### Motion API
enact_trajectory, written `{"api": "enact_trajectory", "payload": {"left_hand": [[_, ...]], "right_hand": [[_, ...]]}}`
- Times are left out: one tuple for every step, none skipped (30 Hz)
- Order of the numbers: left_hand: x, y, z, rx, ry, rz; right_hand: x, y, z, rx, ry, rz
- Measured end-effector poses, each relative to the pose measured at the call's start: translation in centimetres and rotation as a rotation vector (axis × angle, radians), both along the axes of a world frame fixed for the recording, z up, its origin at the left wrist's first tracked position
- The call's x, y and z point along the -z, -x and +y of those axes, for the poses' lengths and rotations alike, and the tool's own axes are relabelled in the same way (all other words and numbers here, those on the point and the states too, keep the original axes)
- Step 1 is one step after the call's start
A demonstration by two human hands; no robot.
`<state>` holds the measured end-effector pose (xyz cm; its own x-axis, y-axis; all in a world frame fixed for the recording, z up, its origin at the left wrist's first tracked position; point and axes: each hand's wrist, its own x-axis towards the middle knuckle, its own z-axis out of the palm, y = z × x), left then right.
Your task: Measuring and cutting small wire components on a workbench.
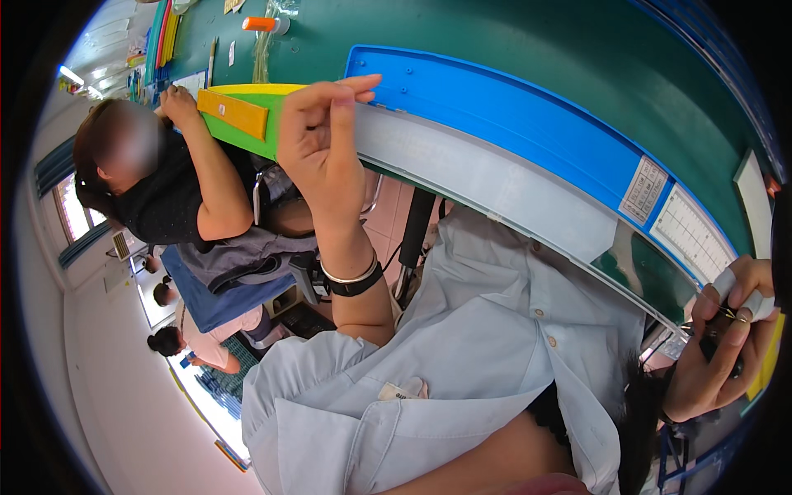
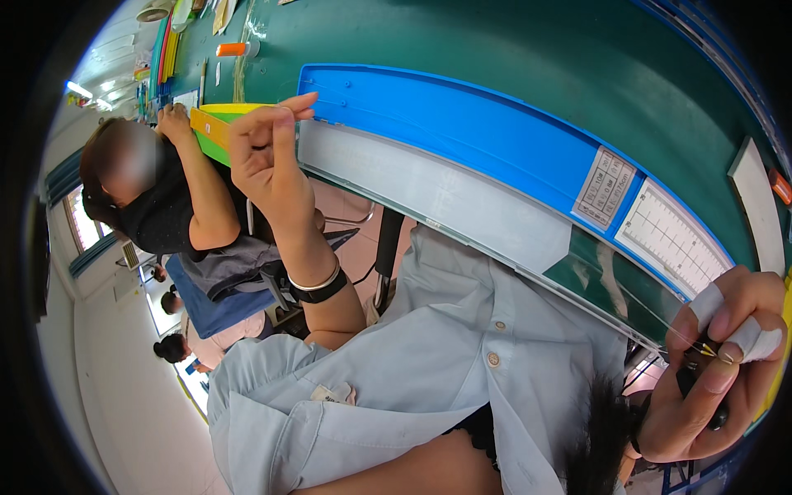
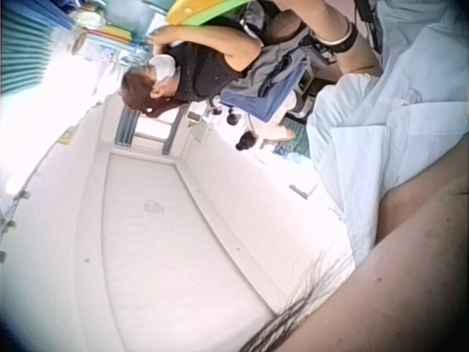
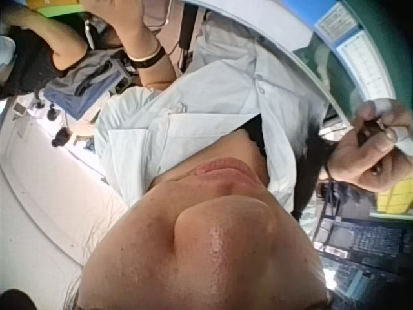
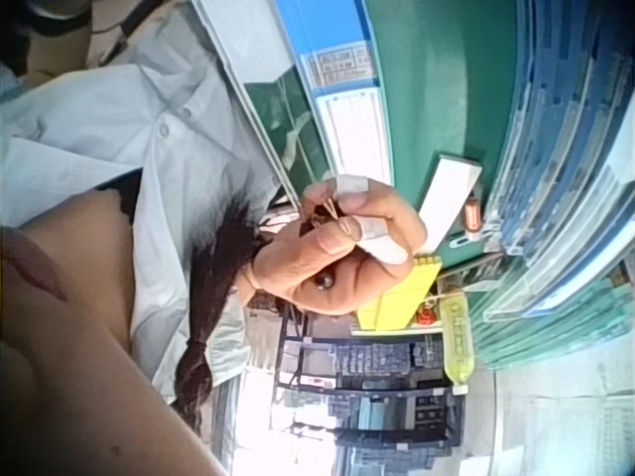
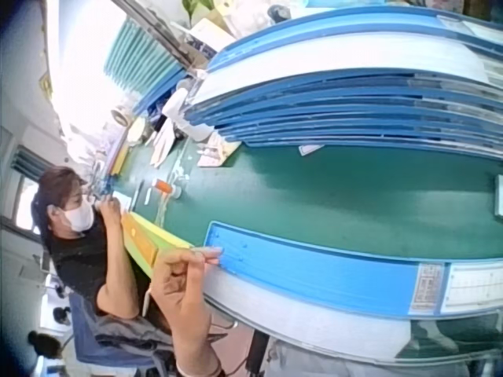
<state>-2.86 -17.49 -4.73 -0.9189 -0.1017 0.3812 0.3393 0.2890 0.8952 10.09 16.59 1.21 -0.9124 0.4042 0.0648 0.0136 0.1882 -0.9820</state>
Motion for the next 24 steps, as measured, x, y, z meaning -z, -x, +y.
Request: {"api": "enact_trajectory", "payload": {"left_hand": [[0.1,0.0,-0.7,0.041,0.12,-0.004],[0.2,0.1,-1.0,0.082,0.24,-0.009],[0.2,0.0,-0.8,0.082,0.239,-0.008],[0.3,0.0,-0.4,0.087,0.19,0.001],[0.2,-0.1,-0.1,0.092,0.141,0.01],[-0.4,-0.2,0.2,0.09,0.144,0.011],[-1.3,-0.3,0.5,0.131,-0.095,-0.029],[-1.7,-0.3,0.7,0.17,-0.333,-0.069],[-1.5,-0.3,0.3,0.171,-0.336,-0.068],[-1.0,-0.3,-0.4,0.113,-0.273,-0.074],[-0.7,-0.3,-1.1,0.054,-0.21,-0.078],[-0.5,-0.4,-1.4,0.057,-0.21,-0.079],[-0.3,-0.2,-1.6,0.058,-0.067,-0.077],[-0.1,0.1,-1.6,0.06,0.075,-0.075],[-0.2,0.1,-1.5,0.059,0.075,-0.075],[-0.3,0.1,-1.3,0.045,0.058,-0.076],[-0.3,0.2,-1.0,0.032,0.04,-0.077],[-0.6,0.0,-0.9,0.02,0.049,-0.072],[-0.8,-0.1,-0.9,0.031,0.027,-0.018],[-1.0,-0.3,-1.0,0.042,0.005,0.037],[-0.7,0.1,-1.0,0.052,-0.002,0.034],[-0.4,0.4,-1.3,-0.046,0.276,0.084],[-0.1,0.7,-1.4,-0.144,0.555,0.136],[0.0,0.7,-1.4,-0.143,0.556,0.136]], "right_hand": [[-0.2,-0.2,0.1,0.014,-0.017,-0.026],[-0.2,-0.3,0.2,0.028,-0.034,-0.053],[-0.3,-0.2,0.2,0.029,-0.036,-0.053],[-0.3,0.0,0.1,0.015,-0.027,-0.035],[-0.3,0.0,0.0,0.001,-0.019,-0.018],[-0.2,-0.1,0.3,-0.001,-0.016,-0.016],[0.0,-0.4,0.8,-0.003,-0.008,-0.017],[0.3,-0.8,1.4,-0.006,0.0,-0.017],[0.7,-1.5,2.0,-0.006,-0.002,-0.016],[1.4,-2.2,2.6,0.101,-0.098,-0.08],[1.9,-2.5,2.9,0.206,-0.193,-0.142],[1.9,-1.4,2.9,0.209,-0.192,-0.143],[1.6,0.8,2.9,-0.011,-0.107,0.061],[1.3,1.9,3.0,-0.232,-0.021,0.263],[1.3,2.0,3.1,-0.234,-0.021,0.263],[1.3,2.0,3.3,-0.244,-0.015,0.258],[1.3,2.0,3.4,-0.253,-0.01,0.253],[1.4,2.1,3.3,-0.264,0.0,0.26],[1.6,2.3,3.3,-0.266,0.005,0.267],[1.8,2.4,3.2,-0.269,0.011,0.273],[1.6,2.4,3.3,-0.26,0.003,0.269],[1.5,2.4,3.4,-0.262,-0.032,0.284],[1.3,2.3,3.5,-0.265,-0.066,0.298],[1.3,2.3,3.6,-0.264,-0.065,0.298]]}}
